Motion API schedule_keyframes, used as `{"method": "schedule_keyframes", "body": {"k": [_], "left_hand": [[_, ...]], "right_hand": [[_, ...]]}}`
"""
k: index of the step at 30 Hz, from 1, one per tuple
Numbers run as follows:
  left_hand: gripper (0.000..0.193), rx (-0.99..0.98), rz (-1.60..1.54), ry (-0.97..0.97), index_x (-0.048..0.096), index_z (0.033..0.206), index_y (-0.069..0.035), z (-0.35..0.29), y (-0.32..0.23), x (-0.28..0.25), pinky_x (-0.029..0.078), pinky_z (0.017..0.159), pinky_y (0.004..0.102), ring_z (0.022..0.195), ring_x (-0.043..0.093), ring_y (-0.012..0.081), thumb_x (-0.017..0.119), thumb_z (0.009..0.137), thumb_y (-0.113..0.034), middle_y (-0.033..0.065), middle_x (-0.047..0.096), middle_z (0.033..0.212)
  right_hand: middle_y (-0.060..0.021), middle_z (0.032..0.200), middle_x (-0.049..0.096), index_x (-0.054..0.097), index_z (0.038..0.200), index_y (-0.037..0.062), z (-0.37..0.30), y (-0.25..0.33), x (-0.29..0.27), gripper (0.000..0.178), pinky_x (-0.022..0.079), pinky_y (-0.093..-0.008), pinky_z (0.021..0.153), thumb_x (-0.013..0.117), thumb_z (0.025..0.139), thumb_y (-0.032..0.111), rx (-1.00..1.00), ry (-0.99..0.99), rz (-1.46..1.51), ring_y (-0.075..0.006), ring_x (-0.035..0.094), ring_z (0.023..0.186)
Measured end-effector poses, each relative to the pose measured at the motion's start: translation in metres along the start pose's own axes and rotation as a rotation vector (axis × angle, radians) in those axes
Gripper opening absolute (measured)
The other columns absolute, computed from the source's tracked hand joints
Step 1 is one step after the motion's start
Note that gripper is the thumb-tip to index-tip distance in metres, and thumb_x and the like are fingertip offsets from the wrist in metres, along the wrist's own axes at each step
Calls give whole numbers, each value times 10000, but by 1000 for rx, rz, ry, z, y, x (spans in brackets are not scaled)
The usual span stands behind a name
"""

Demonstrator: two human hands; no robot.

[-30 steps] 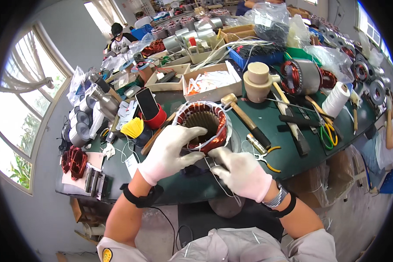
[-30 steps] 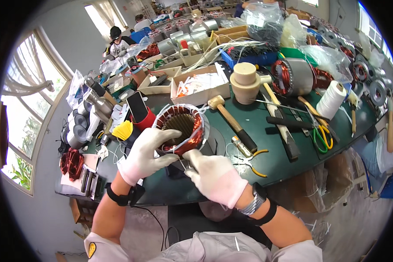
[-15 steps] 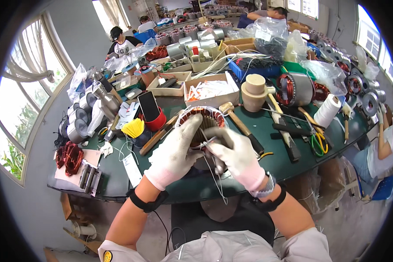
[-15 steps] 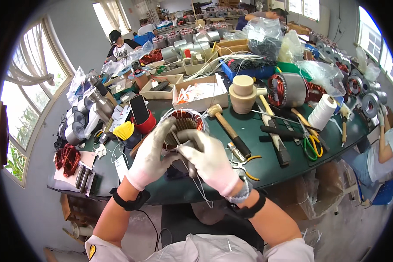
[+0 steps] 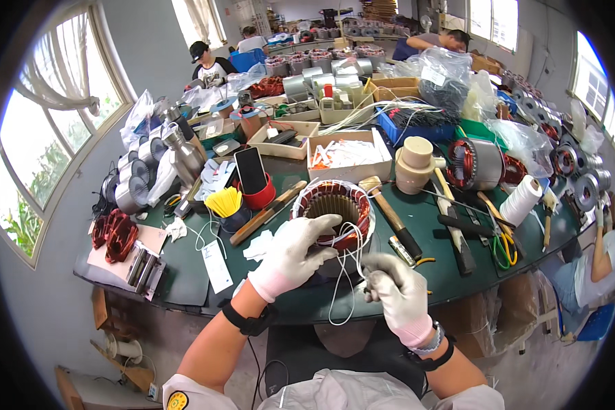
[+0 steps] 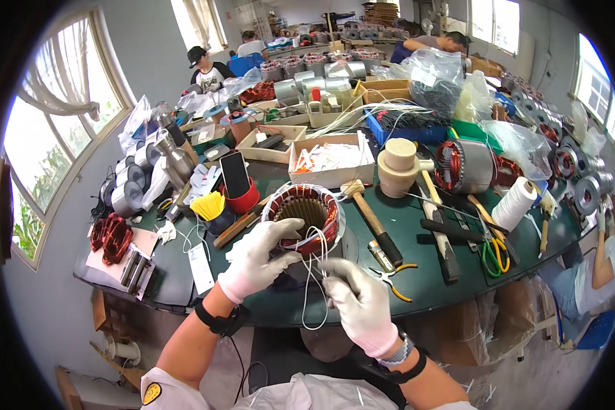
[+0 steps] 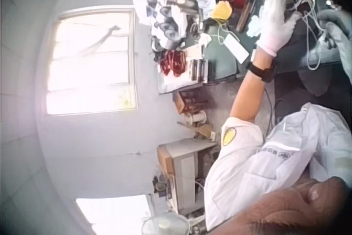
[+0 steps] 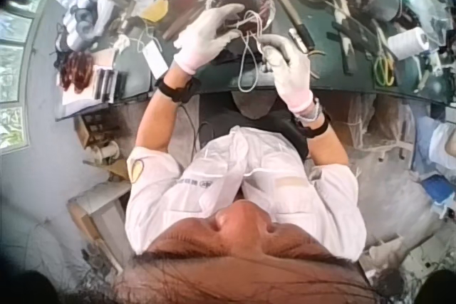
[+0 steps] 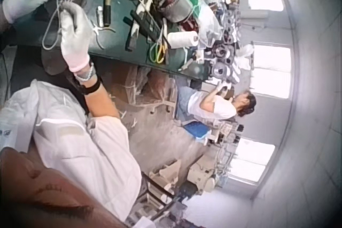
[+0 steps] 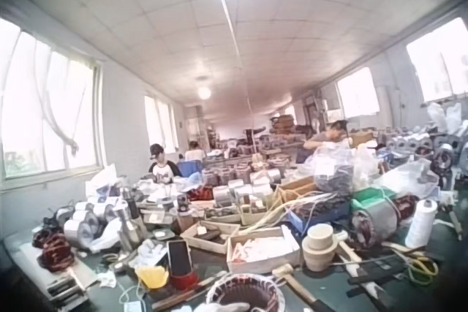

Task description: The person threads wire through the stator of a motor, uses pliers to pull and cut the wire, and taps the components into place using a mallet.

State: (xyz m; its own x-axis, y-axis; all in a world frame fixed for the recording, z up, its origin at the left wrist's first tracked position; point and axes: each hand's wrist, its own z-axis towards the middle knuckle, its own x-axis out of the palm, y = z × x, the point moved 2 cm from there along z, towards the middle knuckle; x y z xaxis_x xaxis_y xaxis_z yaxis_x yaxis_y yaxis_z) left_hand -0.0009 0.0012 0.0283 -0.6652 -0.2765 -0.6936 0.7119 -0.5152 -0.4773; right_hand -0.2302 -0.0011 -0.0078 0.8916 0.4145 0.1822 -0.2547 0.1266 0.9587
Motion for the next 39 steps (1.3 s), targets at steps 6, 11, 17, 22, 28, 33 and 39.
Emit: {"method": "schedule_keyframes", "body": {"k": [6,11,17,22,28,33,39], "left_hand": [[591,-9,-11,-17,640,1382,-64,0,-4,7,563,956,385,1087,711,269,857,832,-49,115,706,1175],[591,17,50,-43,641,1379,-59,0,-9,8,559,963,392,1087,711,278,853,829,-38,121,706,1182],[575,-4,24,-34,648,1365,-63,0,-10,7,553,978,403,1111,699,298,851,827,-37,127,711,1182],[541,42,101,-60,663,1336,-66,0,-14,10,553,964,404,1111,683,309,850,829,-38,118,711,1174],[535,58,46,-69,665,1316,-50,0,-9,14,530,969,430,1098,667,338,849,815,-27,128,707,1170],[544,151,30,-75,665,1315,-41,-1,-5,16,509,978,451,1101,651,357,829,799,9,142,707,1196],[511,142,63,-85,696,1289,-51,1,-9,15,509,976,442,1084,657,346,821,795,-8,128,710,1149]], "right_hand": [[-164,913,694,743,990,31,15,-15,-15,117,531,-424,738,669,969,118,-264,9,-871,-361,673,797],[-130,895,692,742,1059,8,7,-19,-4,170,545,-361,737,659,984,136,-214,-43,-494,-277,686,769],[-39,807,623,723,1209,19,-3,27,-3,268,504,-274,657,718,965,130,-102,-66,-141,-101,624,713],[-143,973,742,749,1170,-5,-15,65,-42,283,514,-418,991,648,1062,236,-592,-70,-543,-255,698,953],[-180,884,751,740,1131,-6,-161,-36,-183,310,543,-465,996,614,1037,261,89,-331,-151,-321,736,871],[-260,900,741,718,1085,-38,-275,-133,-254,281,564,-482,821,585,1029,203,415,-360,-1350,-424,740,818],[-226,978,752,730,1152,40,-169,-89,-180,244,583,-477,792,557,1014,144,26,-194,-1086,-430,734,861]]}}
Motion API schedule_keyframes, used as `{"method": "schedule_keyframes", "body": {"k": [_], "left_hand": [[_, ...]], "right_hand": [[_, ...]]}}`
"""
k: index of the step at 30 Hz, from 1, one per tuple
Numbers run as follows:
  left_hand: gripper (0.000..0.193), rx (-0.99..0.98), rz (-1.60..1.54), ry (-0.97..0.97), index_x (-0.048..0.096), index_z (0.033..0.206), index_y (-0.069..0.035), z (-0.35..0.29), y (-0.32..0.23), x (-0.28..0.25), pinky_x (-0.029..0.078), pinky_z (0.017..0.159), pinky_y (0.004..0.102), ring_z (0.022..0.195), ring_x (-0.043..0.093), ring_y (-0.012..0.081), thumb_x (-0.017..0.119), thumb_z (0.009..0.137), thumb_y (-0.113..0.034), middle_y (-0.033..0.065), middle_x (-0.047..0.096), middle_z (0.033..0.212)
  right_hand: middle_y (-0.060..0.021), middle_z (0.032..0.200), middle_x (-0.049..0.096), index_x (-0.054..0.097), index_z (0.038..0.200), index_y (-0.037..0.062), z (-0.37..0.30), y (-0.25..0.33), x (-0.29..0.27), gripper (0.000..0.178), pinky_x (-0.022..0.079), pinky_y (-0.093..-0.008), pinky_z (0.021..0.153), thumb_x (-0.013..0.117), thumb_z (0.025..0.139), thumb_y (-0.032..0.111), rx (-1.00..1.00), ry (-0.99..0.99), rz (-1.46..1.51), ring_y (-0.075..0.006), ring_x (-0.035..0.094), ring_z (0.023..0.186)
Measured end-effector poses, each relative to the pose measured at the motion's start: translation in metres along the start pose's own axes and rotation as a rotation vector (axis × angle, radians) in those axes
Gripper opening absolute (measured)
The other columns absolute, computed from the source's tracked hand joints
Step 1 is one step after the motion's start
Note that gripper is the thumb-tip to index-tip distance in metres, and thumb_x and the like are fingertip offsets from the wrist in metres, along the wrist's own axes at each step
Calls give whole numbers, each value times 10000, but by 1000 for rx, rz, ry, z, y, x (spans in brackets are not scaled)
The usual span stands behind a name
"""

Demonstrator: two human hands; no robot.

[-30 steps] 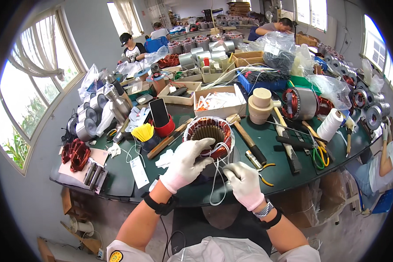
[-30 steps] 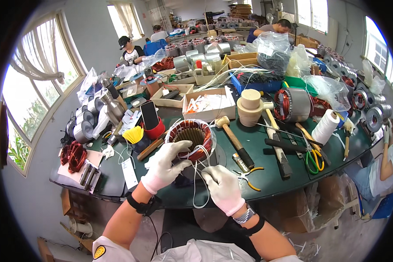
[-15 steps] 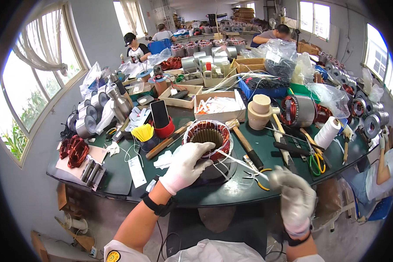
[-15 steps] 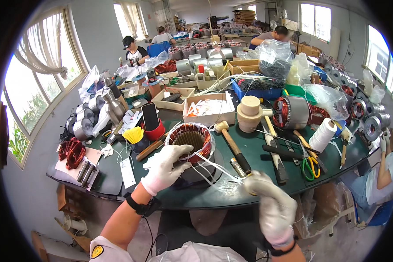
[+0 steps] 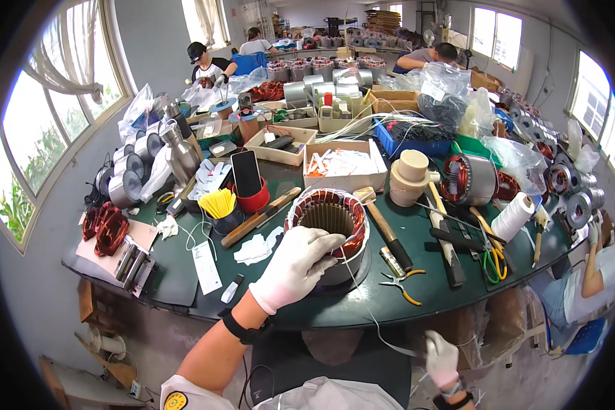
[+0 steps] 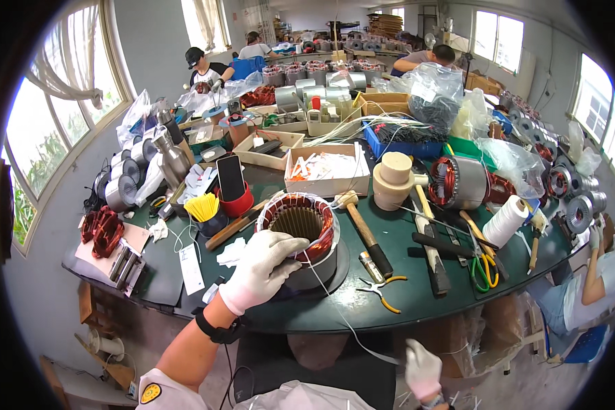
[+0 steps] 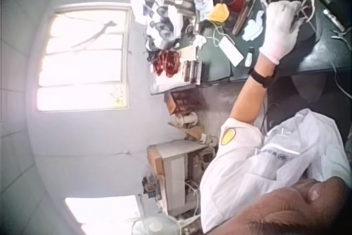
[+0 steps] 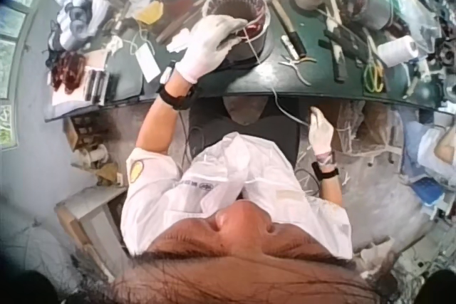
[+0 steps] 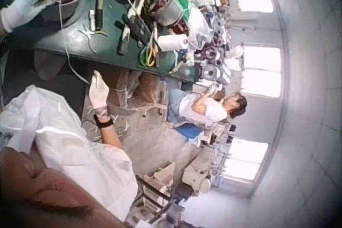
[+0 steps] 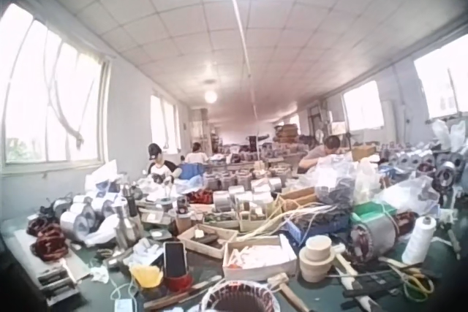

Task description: The person threads wire through the stator of a motor, uses pliers to pull and cut the wire, and taps the components into place using a mallet.

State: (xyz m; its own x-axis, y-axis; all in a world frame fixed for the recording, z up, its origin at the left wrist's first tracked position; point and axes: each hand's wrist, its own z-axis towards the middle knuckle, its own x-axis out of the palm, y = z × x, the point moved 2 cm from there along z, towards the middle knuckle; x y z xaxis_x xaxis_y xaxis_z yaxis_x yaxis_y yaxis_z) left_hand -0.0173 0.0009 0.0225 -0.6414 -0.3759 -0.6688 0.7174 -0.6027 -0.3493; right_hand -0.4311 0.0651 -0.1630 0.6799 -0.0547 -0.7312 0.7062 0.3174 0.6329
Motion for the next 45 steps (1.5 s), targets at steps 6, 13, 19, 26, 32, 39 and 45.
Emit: {"method": "schedule_keyframes", "body": {"k": [6,13,19,26,32,39,45], "left_hand": [[412,-11,-46,-27,716,1246,-68,-3,2,-5,506,935,445,1038,642,351,785,841,-33,121,687,1082],[499,-20,-132,3,758,1270,-118,-6,18,-9,521,914,440,1032,658,300,829,785,-22,65,697,1085],[325,-11,-143,-57,787,1115,-92,-11,26,-2,539,888,410,1003,686,280,874,804,-118,74,730,1055],[331,-71,-241,44,798,1106,-100,-2,28,-8,540,931,401,1037,693,246,884,789,-136,31,747,1033],[298,-79,-87,66,767,1080,-92,2,16,-7,507,912,416,994,668,286,850,797,-133,71,708,1011],[278,-41,38,-5,739,1016,-77,8,-2,-2,495,896,422,974,648,309,845,759,-77,79,703,972],[516,5,125,119,722,1289,-49,0,-2,-10,515,1002,421,1139,645,330,754,790,80,133,698,1193]], "right_hand": [[-113,899,700,655,1331,-7,126,180,50,329,537,-314,642,516,1090,169,-73,252,615,-156,635,639],[-75,847,694,777,1074,-23,165,243,5,330,540,-319,744,652,1068,283,-558,156,695,-183,662,782],[-140,816,687,699,1010,-74,191,242,36,477,518,-313,655,644,1076,395,-325,242,1288,-197,647,682],[-78,686,700,669,885,-32,156,233,15,364,518,-313,604,574,1083,258,-355,279,869,-158,641,600],[-103,731,694,681,844,14,154,223,42,291,518,-350,629,588,1048,199,-366,224,745,-253,680,645],[-96,1191,676,679,1087,86,125,259,-4,283,542,-451,800,781,875,244,-864,17,217,-267,695,927],[-165,878,702,664,1194,63,119,203,-9,229,562,-427,733,615,973,30,-249,86,327,-357,722,784]]}}
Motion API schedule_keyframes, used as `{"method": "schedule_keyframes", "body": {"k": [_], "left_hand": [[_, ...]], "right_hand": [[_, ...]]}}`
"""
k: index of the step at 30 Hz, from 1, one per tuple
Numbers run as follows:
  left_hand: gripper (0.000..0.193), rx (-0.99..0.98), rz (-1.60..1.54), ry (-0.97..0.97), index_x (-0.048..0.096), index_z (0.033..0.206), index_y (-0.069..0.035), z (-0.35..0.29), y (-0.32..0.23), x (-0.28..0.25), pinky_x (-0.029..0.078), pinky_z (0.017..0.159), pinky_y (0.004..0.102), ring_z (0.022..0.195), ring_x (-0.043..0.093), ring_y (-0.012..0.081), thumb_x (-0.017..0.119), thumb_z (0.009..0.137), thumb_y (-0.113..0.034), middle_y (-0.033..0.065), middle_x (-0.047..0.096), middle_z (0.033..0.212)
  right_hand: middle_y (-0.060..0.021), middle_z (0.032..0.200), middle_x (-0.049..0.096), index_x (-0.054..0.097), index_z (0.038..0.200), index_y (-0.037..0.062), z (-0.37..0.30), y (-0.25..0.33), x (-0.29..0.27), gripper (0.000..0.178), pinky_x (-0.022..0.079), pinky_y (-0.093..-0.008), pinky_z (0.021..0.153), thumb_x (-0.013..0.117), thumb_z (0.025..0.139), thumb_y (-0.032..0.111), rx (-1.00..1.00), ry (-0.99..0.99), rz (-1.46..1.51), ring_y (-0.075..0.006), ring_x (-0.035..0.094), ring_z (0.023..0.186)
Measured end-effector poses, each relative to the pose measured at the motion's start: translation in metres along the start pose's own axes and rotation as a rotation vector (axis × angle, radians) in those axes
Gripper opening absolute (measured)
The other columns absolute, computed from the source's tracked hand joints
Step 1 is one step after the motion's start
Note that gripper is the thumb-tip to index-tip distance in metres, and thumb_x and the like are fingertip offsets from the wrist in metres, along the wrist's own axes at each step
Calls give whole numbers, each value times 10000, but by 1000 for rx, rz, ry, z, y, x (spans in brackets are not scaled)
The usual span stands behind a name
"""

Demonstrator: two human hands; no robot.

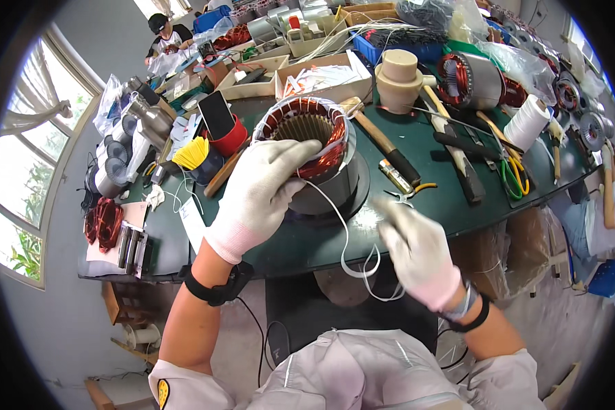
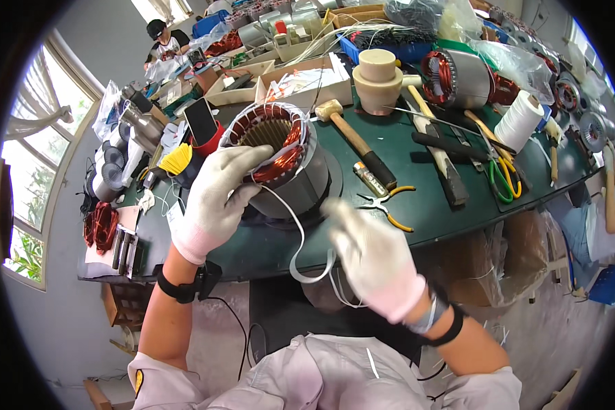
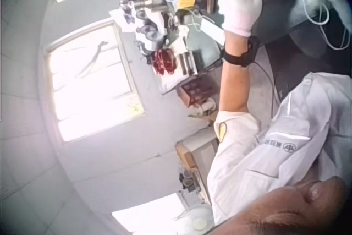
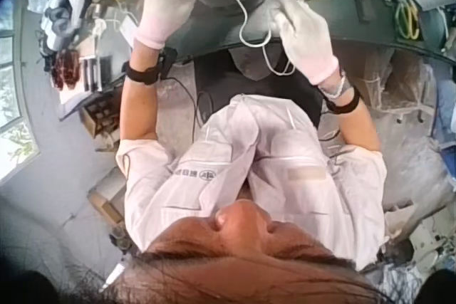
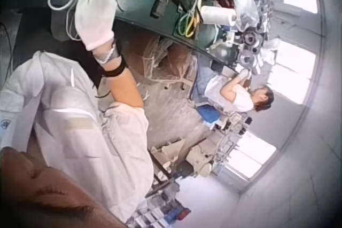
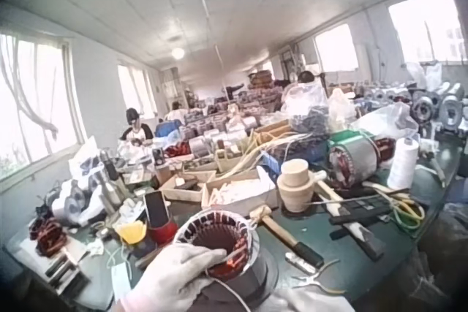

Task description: The person threads wire through the stator of a motor, uses pliers to pull and cut the wire, and taps the components into place using a mallet.

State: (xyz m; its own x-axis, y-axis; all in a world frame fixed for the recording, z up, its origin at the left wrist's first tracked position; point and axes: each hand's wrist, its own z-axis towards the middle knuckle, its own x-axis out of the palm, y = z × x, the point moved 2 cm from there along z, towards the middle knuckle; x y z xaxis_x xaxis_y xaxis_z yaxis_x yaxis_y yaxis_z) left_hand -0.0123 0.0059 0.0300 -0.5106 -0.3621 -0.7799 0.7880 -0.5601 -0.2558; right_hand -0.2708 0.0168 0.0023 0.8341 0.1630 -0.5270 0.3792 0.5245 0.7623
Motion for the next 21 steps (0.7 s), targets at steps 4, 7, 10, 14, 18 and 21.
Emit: {"method": "schedule_keyframes", "body": {"k": [4,7,10,14,18,21], "left_hand": [[578,34,21,32,712,1343,-55,1,2,3,509,1010,423,1107,657,334,756,783,81,131,715,1163],[576,87,12,-32,712,1342,-48,2,1,3,511,1002,428,1067,671,329,762,782,76,124,727,1120],[565,83,-41,5,718,1323,-41,5,2,1,520,967,429,1040,675,331,769,770,63,123,734,1125],[492,82,-113,102,700,1274,-10,14,8,-5,561,855,498,959,706,414,777,788,-4,199,734,1049],[423,11,-145,218,692,1230,-11,26,17,-20,563,859,486,953,707,428,764,848,-177,228,732,988],[355,59,-12,365,764,1107,-37,33,25,-23,493,982,476,987,690,358,744,868,-299,172,751,950]], "right_hand": [[-177,912,710,636,1237,46,3,-31,24,245,568,-429,753,591,999,9,80,-44,162,-394,718,810],[-178,931,718,612,1218,43,15,-24,42,241,564,-454,734,627,980,10,-162,-121,114,-400,718,822],[-194,877,678,592,1118,29,31,-12,56,175,561,-476,646,628,947,17,-247,-73,-118,-389,707,769],[-200,889,669,579,1151,0,48,5,56,230,559,-497,654,634,930,27,-341,50,-275,-418,689,745],[-233,917,720,603,1141,-19,64,11,49,263,540,-529,779,695,905,51,-101,228,13,-456,708,856],[-231,894,727,622,1056,-7,64,9,51,229,534,-512,758,755,877,44,-85,73,30,-450,711,861]]}}
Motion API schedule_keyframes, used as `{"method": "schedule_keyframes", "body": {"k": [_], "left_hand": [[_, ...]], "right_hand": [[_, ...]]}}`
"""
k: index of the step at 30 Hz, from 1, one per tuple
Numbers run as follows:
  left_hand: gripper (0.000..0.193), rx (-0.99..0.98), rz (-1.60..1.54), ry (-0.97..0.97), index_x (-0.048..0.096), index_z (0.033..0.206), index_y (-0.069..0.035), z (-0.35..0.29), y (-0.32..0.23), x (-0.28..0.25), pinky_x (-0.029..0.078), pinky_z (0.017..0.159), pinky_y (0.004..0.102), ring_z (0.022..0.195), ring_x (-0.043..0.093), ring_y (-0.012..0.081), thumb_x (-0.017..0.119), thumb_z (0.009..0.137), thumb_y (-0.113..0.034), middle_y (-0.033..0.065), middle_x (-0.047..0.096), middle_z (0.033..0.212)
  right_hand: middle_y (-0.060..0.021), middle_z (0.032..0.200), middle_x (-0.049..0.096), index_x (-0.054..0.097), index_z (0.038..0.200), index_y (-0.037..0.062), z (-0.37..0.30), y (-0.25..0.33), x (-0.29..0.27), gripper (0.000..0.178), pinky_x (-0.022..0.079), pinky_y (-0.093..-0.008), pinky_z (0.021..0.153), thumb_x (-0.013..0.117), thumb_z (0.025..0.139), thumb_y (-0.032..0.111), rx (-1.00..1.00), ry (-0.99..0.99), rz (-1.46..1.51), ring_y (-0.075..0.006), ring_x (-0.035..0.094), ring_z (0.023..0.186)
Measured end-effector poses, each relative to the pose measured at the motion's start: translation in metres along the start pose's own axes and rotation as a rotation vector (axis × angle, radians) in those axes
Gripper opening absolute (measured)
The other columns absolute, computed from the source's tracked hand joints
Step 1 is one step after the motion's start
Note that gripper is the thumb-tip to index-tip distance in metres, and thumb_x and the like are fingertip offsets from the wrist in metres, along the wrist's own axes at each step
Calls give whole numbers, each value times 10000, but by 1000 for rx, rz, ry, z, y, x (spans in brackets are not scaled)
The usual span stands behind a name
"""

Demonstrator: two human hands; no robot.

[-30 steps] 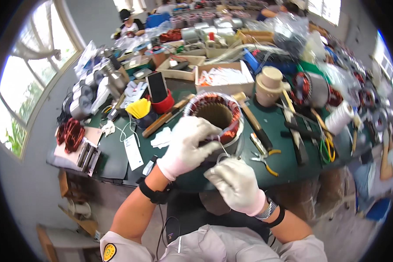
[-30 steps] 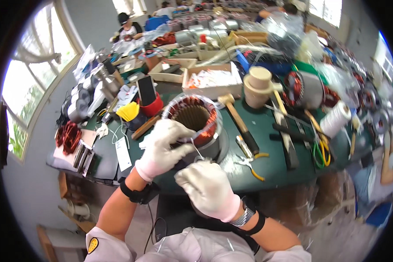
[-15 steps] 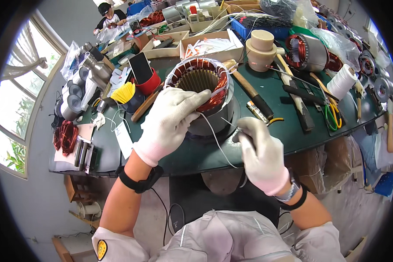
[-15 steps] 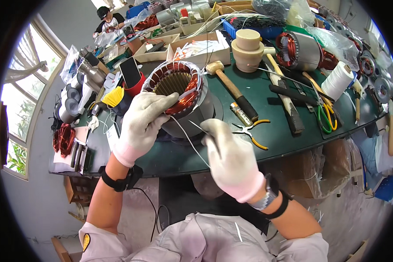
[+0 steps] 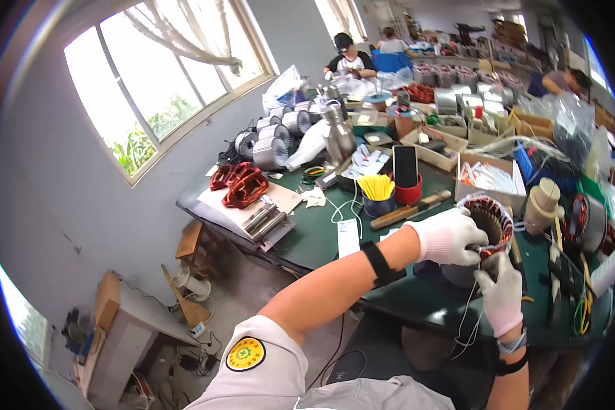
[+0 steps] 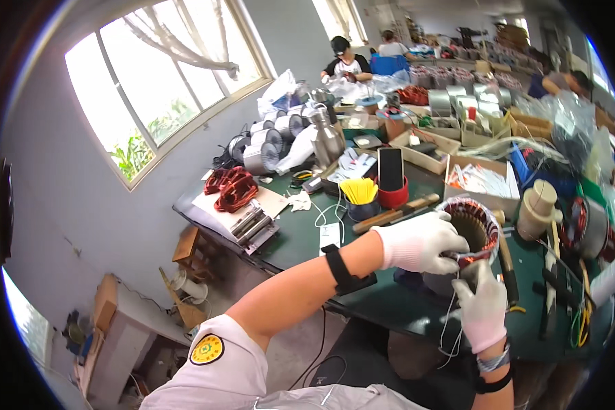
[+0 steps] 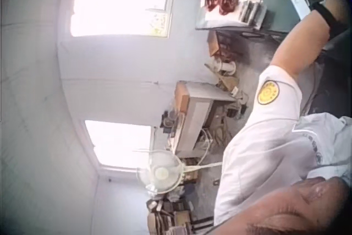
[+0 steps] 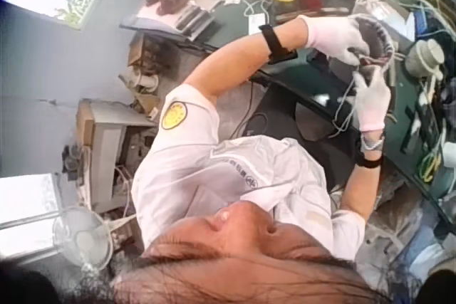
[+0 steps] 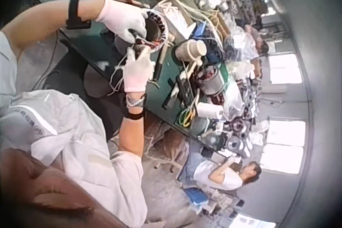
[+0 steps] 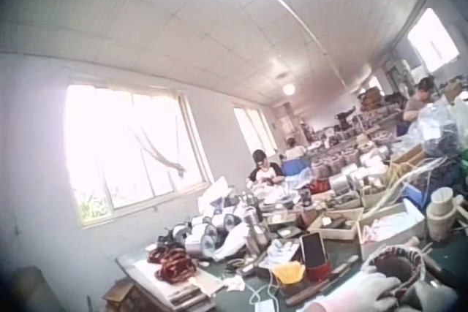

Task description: The person threads wire through the stator of a motor, uses pliers to pull and cut the wire, and taps the components into place using a mallet.

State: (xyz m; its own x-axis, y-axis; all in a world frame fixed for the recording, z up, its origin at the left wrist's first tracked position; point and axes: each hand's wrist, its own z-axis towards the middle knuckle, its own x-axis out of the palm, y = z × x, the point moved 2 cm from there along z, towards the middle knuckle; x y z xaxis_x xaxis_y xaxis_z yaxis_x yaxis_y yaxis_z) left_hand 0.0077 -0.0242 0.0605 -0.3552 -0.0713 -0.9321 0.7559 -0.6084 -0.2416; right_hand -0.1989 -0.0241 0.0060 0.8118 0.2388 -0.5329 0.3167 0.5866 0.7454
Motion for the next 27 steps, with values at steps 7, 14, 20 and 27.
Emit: {"method": "schedule_keyframes", "body": {"k": [7,14,20,27], "left_hand": [[827,-80,141,-393,447,1516,33,-20,-28,3,315,1255,544,1454,470,433,833,821,-194,253,536,1503],[624,-161,-79,-287,536,1424,32,-12,-34,12,519,1031,479,1202,635,445,747,839,-21,248,677,1234],[685,-108,-102,-400,583,1449,-62,-21,-22,34,544,945,443,1060,678,351,820,810,9,145,711,1125],[662,-112,-137,-377,587,1436,-65,-22,-19,37,521,952,434,1081,652,345,800,816,29,143,683,1144]], "right_hand": [[-125,1105,733,611,1418,22,0,15,-13,607,585,-335,764,726,824,-26,-217,-290,112,-232,729,889],[-41,862,691,696,1121,-26,4,-6,-17,178,499,-260,584,650,989,85,246,-85,500,-91,613,638],[-149,933,731,747,945,6,-43,-49,-7,114,562,-434,740,660,899,64,-154,-211,-187,-360,713,862],[-4,910,676,624,1346,9,-48,-7,-3,428,467,-213,674,733,943,105,287,-88,865,-31,582,786]]}}
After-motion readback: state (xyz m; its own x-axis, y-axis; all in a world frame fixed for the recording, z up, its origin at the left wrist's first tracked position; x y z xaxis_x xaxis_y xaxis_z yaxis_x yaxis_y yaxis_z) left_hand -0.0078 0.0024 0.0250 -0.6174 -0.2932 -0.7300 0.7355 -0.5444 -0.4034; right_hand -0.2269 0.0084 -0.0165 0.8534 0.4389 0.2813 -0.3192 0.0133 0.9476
